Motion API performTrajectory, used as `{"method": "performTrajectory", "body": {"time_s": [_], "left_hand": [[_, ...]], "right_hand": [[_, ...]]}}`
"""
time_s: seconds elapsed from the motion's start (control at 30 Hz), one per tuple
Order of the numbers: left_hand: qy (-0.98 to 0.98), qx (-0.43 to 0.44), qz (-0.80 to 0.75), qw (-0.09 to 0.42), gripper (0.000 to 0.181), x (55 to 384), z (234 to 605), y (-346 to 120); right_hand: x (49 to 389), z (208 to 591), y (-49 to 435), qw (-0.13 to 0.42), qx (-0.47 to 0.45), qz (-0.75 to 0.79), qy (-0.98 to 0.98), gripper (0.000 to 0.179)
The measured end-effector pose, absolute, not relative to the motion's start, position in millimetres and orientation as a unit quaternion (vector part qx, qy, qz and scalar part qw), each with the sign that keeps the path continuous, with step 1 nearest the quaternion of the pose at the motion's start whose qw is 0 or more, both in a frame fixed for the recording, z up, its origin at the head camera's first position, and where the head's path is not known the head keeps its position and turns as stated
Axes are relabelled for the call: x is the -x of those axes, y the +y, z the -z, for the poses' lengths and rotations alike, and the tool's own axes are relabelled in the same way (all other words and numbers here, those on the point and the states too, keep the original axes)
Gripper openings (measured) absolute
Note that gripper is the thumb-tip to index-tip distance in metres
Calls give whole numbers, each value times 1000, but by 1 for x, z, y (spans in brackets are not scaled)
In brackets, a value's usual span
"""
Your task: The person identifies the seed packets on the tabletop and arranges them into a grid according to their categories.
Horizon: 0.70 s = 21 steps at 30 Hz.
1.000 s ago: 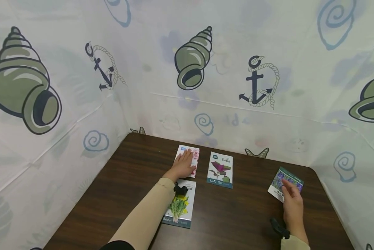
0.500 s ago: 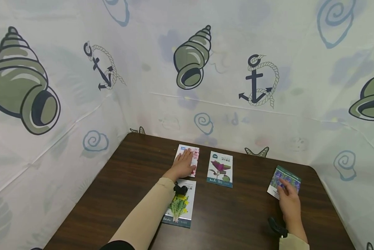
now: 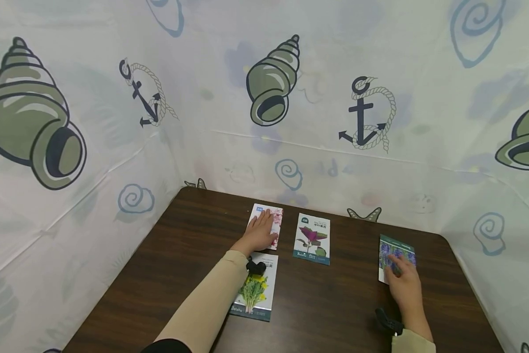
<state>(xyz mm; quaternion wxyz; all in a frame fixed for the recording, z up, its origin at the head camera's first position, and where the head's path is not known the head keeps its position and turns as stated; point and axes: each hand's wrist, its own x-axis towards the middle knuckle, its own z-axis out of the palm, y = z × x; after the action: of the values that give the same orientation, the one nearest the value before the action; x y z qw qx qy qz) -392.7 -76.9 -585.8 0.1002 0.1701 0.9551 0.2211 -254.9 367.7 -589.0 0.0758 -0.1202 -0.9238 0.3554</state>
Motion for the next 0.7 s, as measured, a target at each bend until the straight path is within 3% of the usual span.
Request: {"method": "performTrajectory", "body": {"time_s": [0.23, 0.37, 0.7], "left_hand": [[956, -170, -216, 98, 78, 398, 595, -76], [957, -166, -215, 102, 78, 397, 594, -76], [963, -168, -191, 93, 77, 391, 583, -77]], "right_hand": [[253, 588, 365, 67, 76, -309, -946, 41], [252, 586, 363, 39, 81, -319, -943, 43], [250, 585, 361, 31, 85, -293, -952, 47]]}}
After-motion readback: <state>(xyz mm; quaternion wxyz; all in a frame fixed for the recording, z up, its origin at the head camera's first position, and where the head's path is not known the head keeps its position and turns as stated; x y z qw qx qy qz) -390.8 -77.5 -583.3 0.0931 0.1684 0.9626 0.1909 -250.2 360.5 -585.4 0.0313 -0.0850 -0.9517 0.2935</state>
